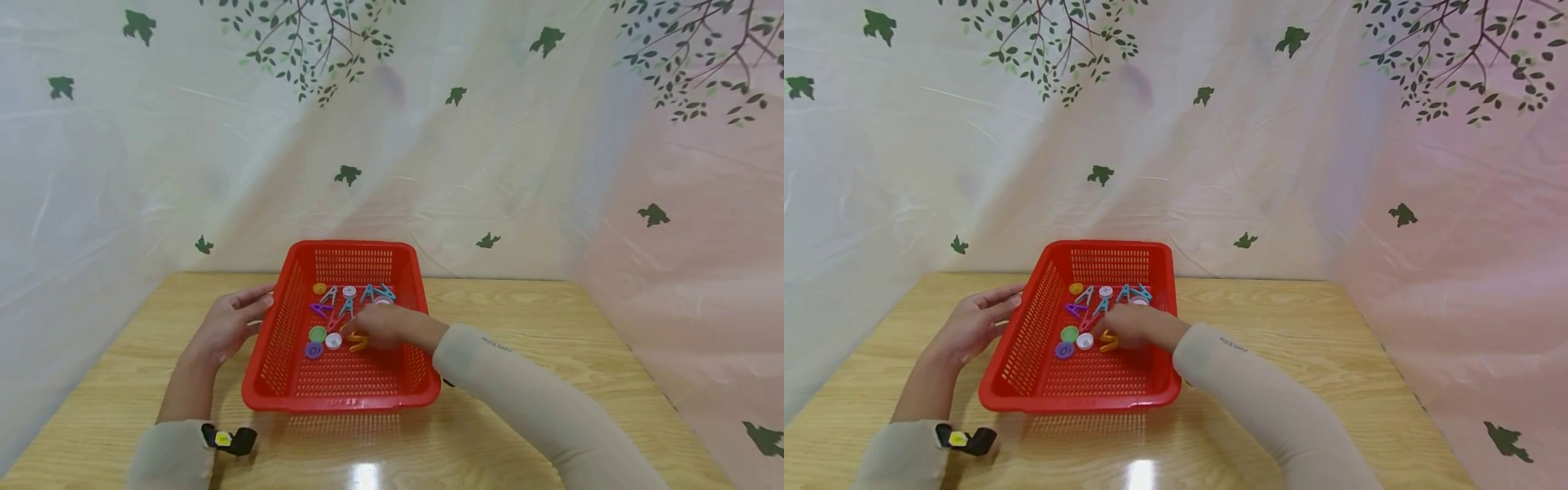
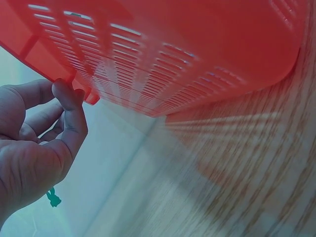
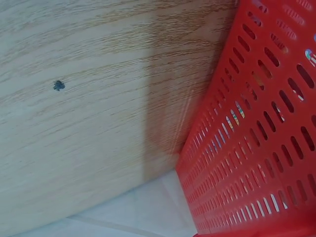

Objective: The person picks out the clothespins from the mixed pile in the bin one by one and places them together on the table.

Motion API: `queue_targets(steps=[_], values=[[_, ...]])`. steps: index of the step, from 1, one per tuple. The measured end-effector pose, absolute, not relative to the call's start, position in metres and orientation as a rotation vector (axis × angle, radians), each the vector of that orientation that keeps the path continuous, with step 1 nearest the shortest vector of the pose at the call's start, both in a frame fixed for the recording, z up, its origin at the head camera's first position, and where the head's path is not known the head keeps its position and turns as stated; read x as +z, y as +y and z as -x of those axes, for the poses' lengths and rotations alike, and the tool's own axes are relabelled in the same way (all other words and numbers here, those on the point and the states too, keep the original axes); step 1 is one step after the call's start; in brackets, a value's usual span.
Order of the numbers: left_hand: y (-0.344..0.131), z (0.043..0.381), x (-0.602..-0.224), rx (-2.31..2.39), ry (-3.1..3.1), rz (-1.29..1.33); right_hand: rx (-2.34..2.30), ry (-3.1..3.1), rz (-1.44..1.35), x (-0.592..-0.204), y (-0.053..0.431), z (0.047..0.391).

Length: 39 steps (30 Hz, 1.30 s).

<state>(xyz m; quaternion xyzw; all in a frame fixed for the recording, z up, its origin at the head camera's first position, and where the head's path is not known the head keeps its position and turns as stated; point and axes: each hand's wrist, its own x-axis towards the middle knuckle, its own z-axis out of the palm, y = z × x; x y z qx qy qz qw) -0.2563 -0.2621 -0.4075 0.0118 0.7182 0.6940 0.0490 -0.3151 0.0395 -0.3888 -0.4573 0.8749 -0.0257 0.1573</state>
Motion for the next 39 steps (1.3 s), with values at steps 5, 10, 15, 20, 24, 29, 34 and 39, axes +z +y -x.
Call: queue_targets(steps=[5, 10, 15, 20, 24, 29, 34, 39], values=[[-0.263, 0.257, -0.409, 2.117, 2.191, -0.033, -0.104, 2.499, 1.305, -0.391, 0.039, 0.32], [-0.263, 0.256, -0.408, 2.127, 2.185, -0.043, -0.142, 2.535, 1.263, -0.392, 0.038, 0.325], [-0.263, 0.257, -0.408, 2.138, 2.175, -0.048, -0.294, 2.594, 1.247, -0.391, 0.038, 0.326], [-0.263, 0.256, -0.408, 2.137, 2.176, -0.041, -0.528, 2.633, 1.107, -0.39, 0.039, 0.327], [-0.262, 0.256, -0.41, 2.128, 2.188, -0.029, -0.624, 2.607, 1.024, -0.387, 0.04, 0.327], [-0.262, 0.256, -0.411, 2.12, 2.2, -0.025, -0.518, 2.647, 1.066, -0.385, 0.042, 0.328], [-0.263, 0.257, -0.41, 2.127, 2.191, -0.025, -0.317, 2.694, 1.127, -0.383, 0.042, 0.331], [-0.262, 0.257, -0.41, 2.133, 2.183, -0.017, -0.25, 2.672, 1.189, -0.383, 0.042, 0.332]])
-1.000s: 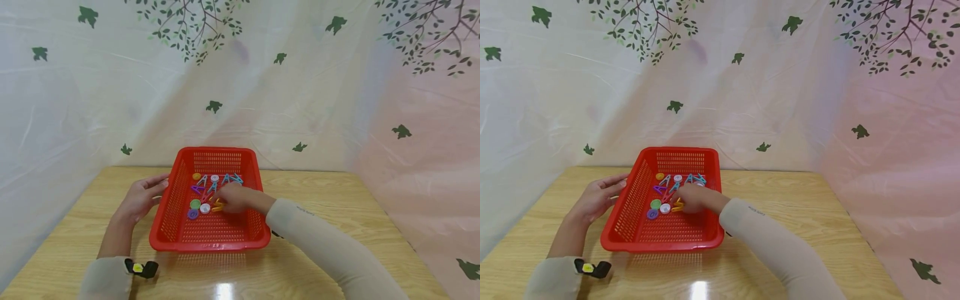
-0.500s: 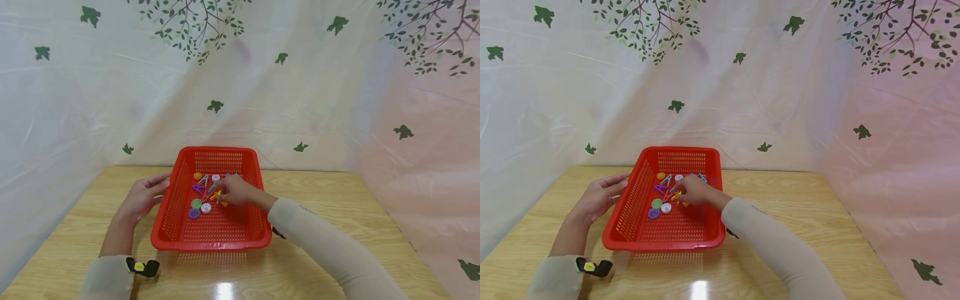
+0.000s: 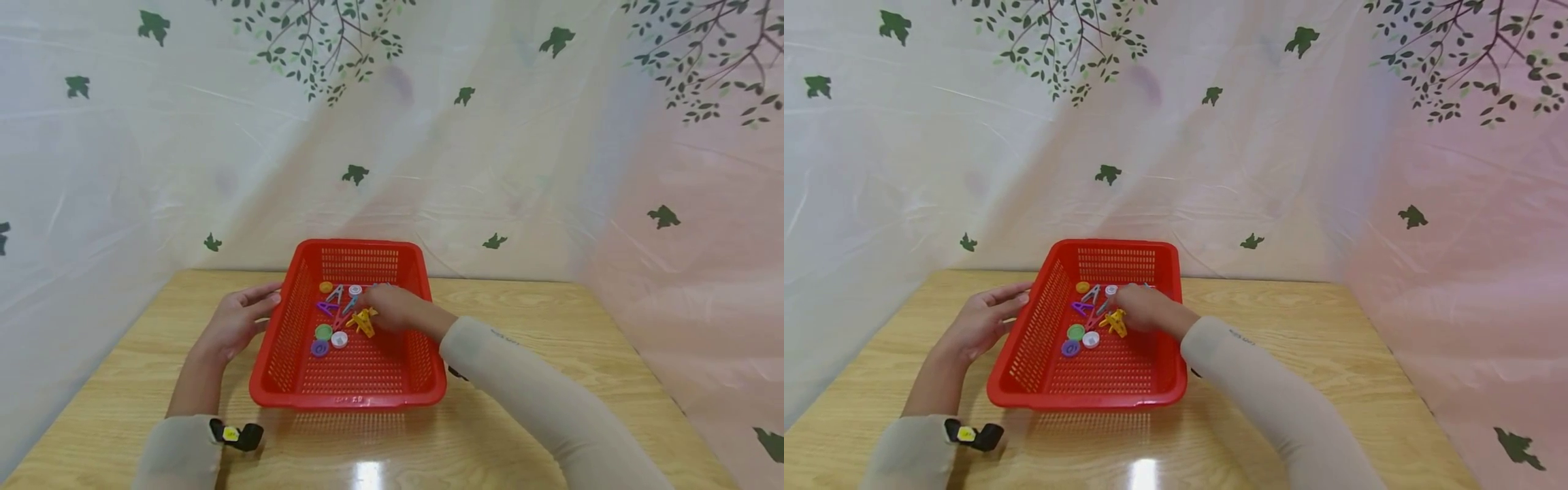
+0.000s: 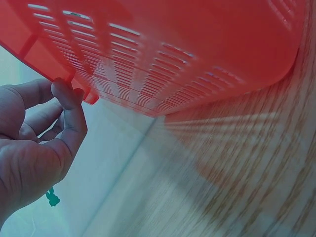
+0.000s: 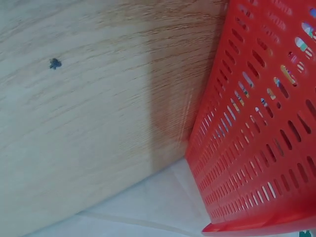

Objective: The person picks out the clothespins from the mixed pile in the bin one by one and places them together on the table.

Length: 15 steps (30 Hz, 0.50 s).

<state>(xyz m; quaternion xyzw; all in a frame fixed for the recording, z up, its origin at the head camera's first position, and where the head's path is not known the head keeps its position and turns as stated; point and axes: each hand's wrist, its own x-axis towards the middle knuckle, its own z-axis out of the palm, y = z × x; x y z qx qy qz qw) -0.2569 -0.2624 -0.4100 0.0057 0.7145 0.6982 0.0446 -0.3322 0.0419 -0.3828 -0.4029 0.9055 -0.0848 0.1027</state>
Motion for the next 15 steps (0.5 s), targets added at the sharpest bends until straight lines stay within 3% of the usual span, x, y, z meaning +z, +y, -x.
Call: queue_targets(steps=[10, 15], values=[[-0.261, 0.2562, -0.4088, 2.156, 2.163, -0.059, -0.054, 2.633, 1.371, -0.3865, 0.0415, 0.334], [-0.262, 0.2558, -0.4083, 2.159, 2.154, -0.054, -0.022, 2.639, 1.328, -0.3881, 0.0405, 0.3357]])
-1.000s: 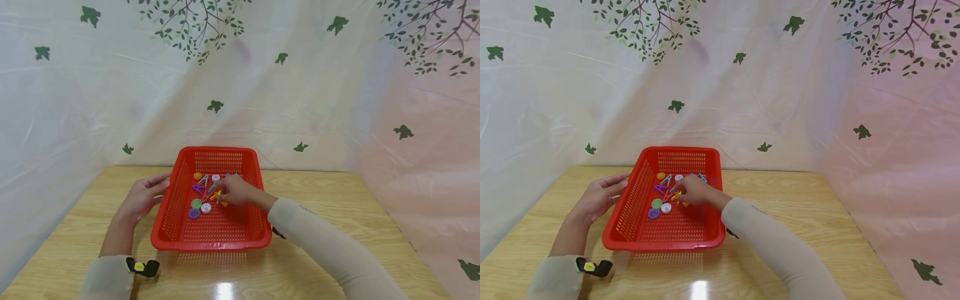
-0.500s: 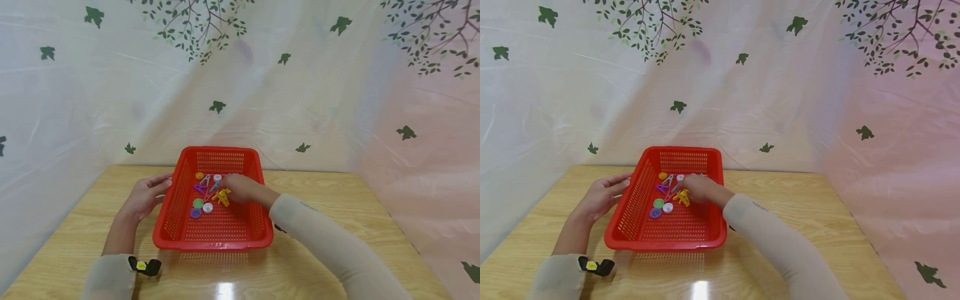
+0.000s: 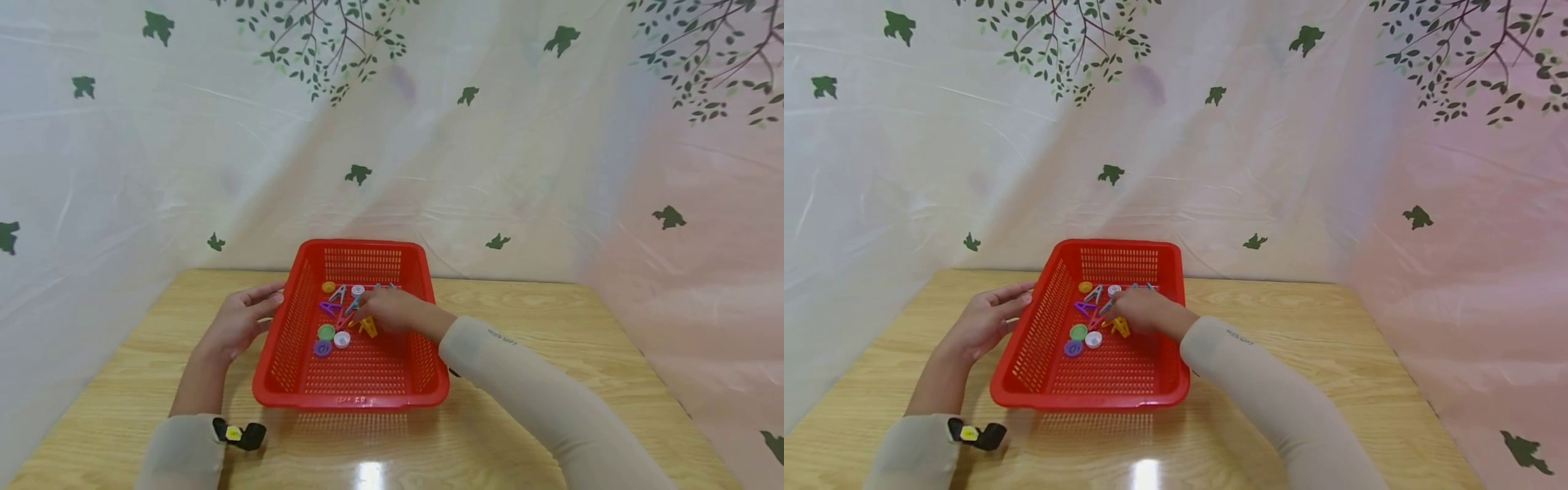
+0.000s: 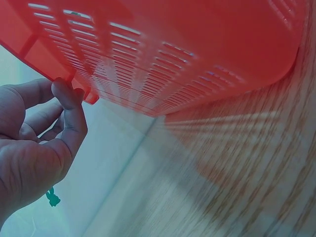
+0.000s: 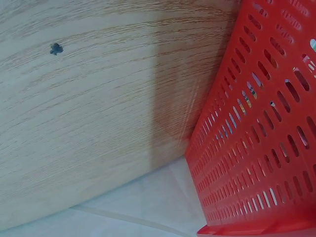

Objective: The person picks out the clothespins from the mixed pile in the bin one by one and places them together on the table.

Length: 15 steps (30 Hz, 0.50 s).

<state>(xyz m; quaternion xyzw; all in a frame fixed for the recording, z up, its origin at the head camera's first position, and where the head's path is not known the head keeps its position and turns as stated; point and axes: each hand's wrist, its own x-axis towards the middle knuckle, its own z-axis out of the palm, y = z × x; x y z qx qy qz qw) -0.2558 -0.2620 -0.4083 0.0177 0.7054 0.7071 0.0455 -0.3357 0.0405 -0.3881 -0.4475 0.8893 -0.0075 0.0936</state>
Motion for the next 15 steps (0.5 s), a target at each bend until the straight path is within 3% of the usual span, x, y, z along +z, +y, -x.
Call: queue_targets(steps=[15], values=[[-0.2619, 0.2559, -0.4073, 2.154, 2.155, -0.04, 0.107, 2.693, 1.293, -0.3934, 0.0396, 0.3393]])
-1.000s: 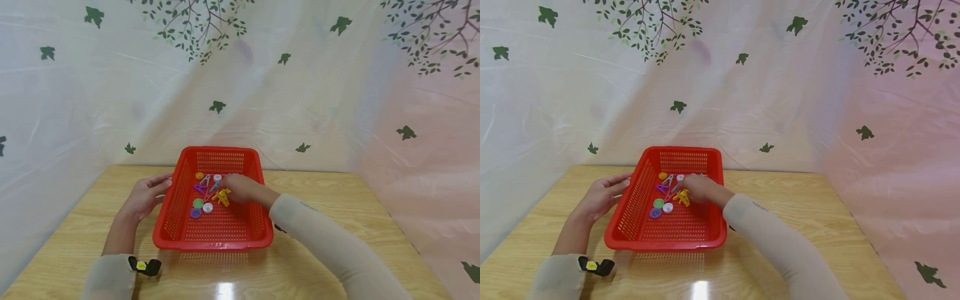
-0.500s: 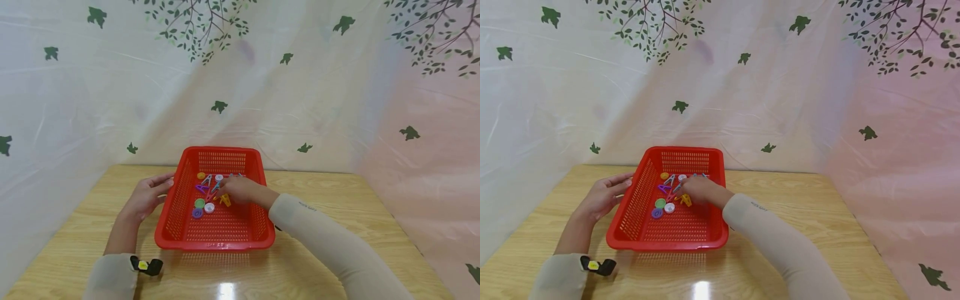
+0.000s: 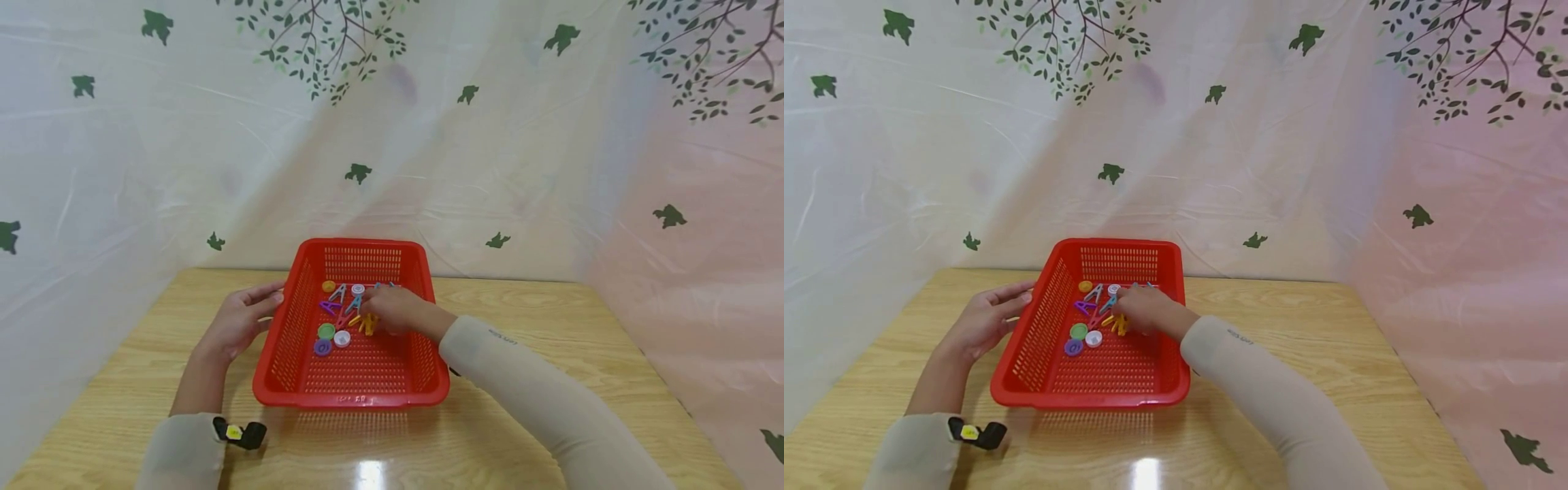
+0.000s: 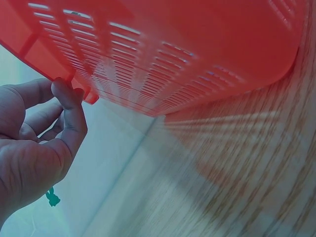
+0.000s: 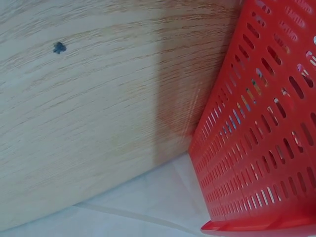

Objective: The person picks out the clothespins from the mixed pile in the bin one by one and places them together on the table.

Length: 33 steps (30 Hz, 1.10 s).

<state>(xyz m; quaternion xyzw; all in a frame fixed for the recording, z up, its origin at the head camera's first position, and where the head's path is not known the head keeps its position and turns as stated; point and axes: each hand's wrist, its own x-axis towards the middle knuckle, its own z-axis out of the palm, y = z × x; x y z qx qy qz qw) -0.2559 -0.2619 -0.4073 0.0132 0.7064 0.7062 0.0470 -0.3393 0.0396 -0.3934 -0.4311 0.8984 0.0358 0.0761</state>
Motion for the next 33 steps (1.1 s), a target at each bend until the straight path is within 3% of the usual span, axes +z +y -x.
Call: queue_targets(steps=[19, 33], values=[[-0.2594, 0.2602, -0.4077, 2.155, 2.152, -0.048, -0.064, 2.603, 1.217, -0.3881, 0.0427, 0.3349], [-0.2618, 0.2564, -0.4074, 2.14, 2.178, -0.03, -0.153, 2.463, 1.337, -0.3931, 0.0407, 0.3392]])
